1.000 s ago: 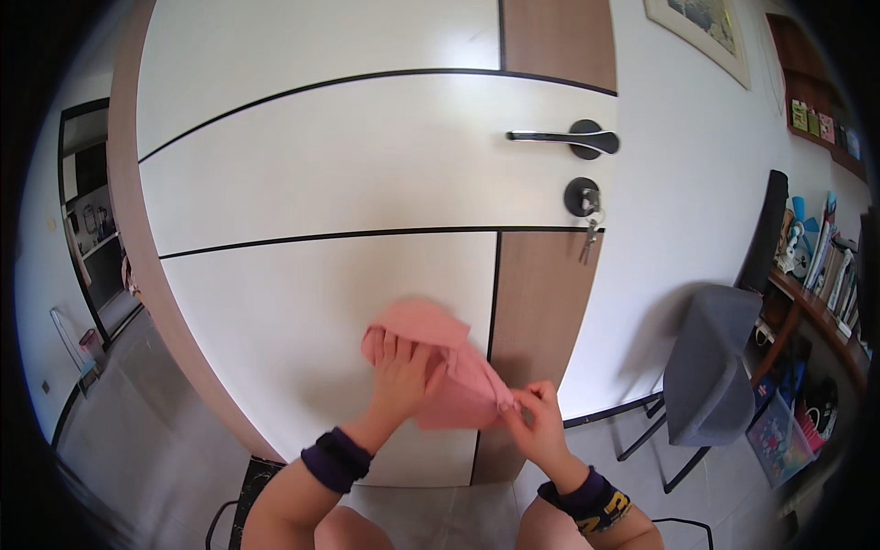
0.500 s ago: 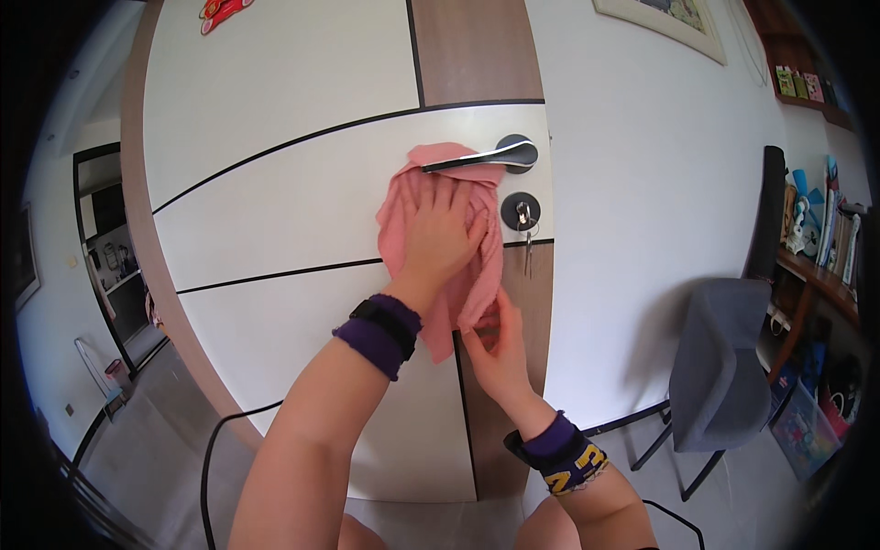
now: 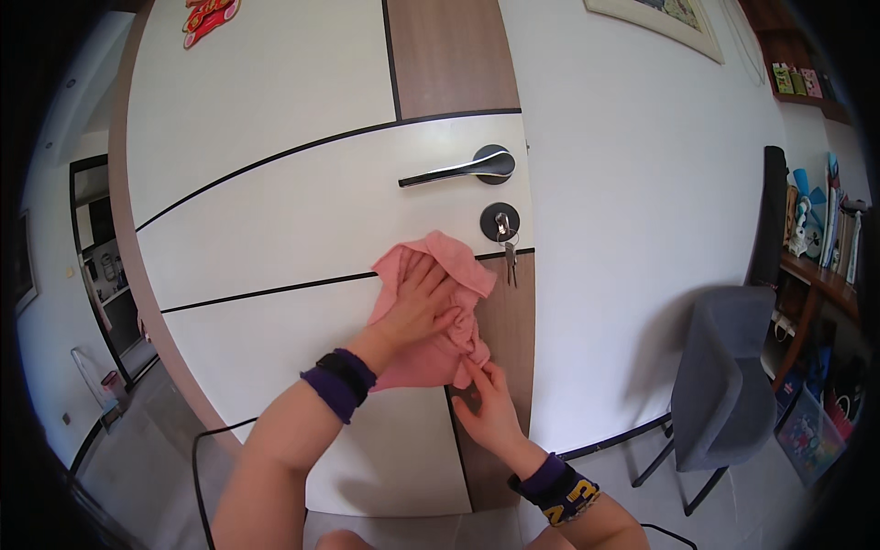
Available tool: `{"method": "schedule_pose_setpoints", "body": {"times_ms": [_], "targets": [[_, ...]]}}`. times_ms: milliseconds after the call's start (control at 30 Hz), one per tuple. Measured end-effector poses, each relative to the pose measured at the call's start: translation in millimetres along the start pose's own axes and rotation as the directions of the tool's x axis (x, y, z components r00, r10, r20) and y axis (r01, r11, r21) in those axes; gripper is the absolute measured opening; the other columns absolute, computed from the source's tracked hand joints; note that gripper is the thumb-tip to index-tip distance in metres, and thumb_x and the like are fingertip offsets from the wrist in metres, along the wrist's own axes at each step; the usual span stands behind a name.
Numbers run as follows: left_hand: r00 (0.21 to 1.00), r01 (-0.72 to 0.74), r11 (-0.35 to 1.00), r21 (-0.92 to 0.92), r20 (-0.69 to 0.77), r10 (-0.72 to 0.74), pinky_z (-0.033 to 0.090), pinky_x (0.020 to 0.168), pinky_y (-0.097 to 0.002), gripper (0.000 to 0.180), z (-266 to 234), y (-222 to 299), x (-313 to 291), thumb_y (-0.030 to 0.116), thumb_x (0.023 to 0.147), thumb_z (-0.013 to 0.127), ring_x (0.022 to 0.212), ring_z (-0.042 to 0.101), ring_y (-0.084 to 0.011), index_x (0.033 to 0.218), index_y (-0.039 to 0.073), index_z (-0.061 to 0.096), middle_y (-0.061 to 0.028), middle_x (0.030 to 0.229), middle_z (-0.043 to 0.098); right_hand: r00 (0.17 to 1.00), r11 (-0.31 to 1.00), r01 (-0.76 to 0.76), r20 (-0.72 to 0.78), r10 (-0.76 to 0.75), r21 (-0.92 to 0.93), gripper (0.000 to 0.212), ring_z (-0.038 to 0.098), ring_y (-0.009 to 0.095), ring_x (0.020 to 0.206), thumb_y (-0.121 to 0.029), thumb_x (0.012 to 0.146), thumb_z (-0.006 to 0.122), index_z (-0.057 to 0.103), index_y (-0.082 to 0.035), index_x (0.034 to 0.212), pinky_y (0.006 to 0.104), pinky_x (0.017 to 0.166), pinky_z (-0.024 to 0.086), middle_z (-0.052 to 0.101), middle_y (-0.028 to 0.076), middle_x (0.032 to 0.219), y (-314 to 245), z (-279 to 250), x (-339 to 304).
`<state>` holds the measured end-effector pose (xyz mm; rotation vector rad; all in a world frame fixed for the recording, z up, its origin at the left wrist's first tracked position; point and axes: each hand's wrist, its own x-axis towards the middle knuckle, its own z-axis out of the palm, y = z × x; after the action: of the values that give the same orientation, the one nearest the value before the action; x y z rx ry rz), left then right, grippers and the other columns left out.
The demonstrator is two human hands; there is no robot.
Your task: The person cleans the surfaces and edges of a white and wood-grain cabinet door and an adjacent room door using a pink cloth by hand.
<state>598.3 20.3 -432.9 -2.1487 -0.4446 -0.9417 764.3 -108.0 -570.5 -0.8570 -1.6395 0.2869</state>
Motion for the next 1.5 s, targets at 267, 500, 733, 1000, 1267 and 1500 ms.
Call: {"method": "schedule_pose_setpoints", "body": {"times_ms": [267, 500, 733, 1000, 1267, 1500], "targets": [[0.976, 0.015, 0.987, 0.157, -0.216, 0.020, 0.012, 0.117, -0.0627, 0.064, -28.7, -18.3, 80.7, 0.030, 0.077, 0.070, 0.139, 0.033, -0.0415, 0.132, 0.001, 0.055, -0.0187, 0.140, 0.046, 0.996, 0.998, 0.057, -0.070, -0.057, -0.001, 0.067, 0.054, 0.024, 0.112, -0.002, 0.083, 0.069, 0.045, -0.009, 0.145, 0.0302, 0.086, 0.050, 0.041, 0.013, 0.133, 7.1, -6.9, 29.5], [0.997, -0.030, 0.979, 0.200, -0.071, 0.045, 0.014, 0.116, -0.0625, 0.062, -40.3, -17.4, 46.4, 0.031, 0.077, 0.071, 0.139, 0.035, -0.0402, 0.129, 0.000, 0.057, -0.0168, 0.139, 0.049, 0.991, 0.999, 0.035, -0.129, -0.031, 0.024, 0.066, 0.052, 0.025, 0.114, -0.002, 0.081, 0.070, 0.048, -0.007, 0.143, 0.0318, 0.088, 0.049, 0.043, 0.013, 0.133, 23.6, 0.3, 14.8], [0.999, -0.033, 0.952, 0.305, -0.008, 0.037, 0.021, 0.115, -0.0608, 0.056, -62.9, -19.4, 60.0, 0.032, 0.078, 0.070, 0.135, 0.041, -0.0365, 0.123, 0.001, 0.061, -0.0140, 0.134, 0.053, 0.990, 0.995, 0.079, -0.112, -0.085, -0.062, 0.067, 0.052, 0.026, 0.115, -0.003, 0.081, 0.071, 0.047, -0.007, 0.144, 0.0325, 0.089, 0.049, 0.044, 0.014, 0.134, 29.5, 8.1, 10.7], [1.000, -0.003, 0.945, 0.327, -0.022, 0.011, 0.025, 0.112, -0.0629, 0.053, -57.6, -11.3, 36.5, 0.033, 0.079, 0.070, 0.132, 0.043, -0.0363, 0.121, 0.002, 0.063, -0.0133, 0.131, 0.055, 0.988, 0.952, 0.104, -0.081, -0.132, -0.286, 0.074, 0.041, 0.041, 0.125, -0.008, 0.077, 0.072, 0.044, -0.005, 0.145, 0.0459, 0.106, 0.038, 0.040, 0.020, 0.138, 17.8, 3.3, 14.1], [0.996, 0.005, 0.952, 0.305, -0.083, 0.021, 0.023, 0.113, -0.0626, 0.055, -55.4, -10.1, 58.9, 0.035, 0.079, 0.070, 0.131, 0.043, -0.0354, 0.123, 0.003, 0.061, -0.0119, 0.132, 0.054, 0.988, 0.917, 0.109, -0.057, -0.141, -0.383, 0.079, 0.036, 0.044, 0.128, -0.010, 0.074, 0.074, 0.041, -0.005, 0.147, 0.0487, 0.107, 0.038, 0.033, 0.023, 0.144, 12.7, 12.4, 11.5], [0.995, 0.048, 0.948, 0.316, 0.067, -0.073, 0.016, 0.113, -0.0664, 0.060, -62.8, -25.5, 19.7, 0.039, 0.079, 0.069, 0.135, 0.036, -0.0401, 0.129, 0.007, 0.058, -0.0116, 0.139, 0.049, 0.985, 0.915, 0.161, 0.004, -0.172, -0.370, 0.080, 0.034, 0.044, 0.131, -0.010, 0.074, 0.074, 0.041, -0.006, 0.147, 0.0484, 0.109, 0.037, 0.032, 0.022, 0.146, 17.2, -0.6, 9.4]]}}
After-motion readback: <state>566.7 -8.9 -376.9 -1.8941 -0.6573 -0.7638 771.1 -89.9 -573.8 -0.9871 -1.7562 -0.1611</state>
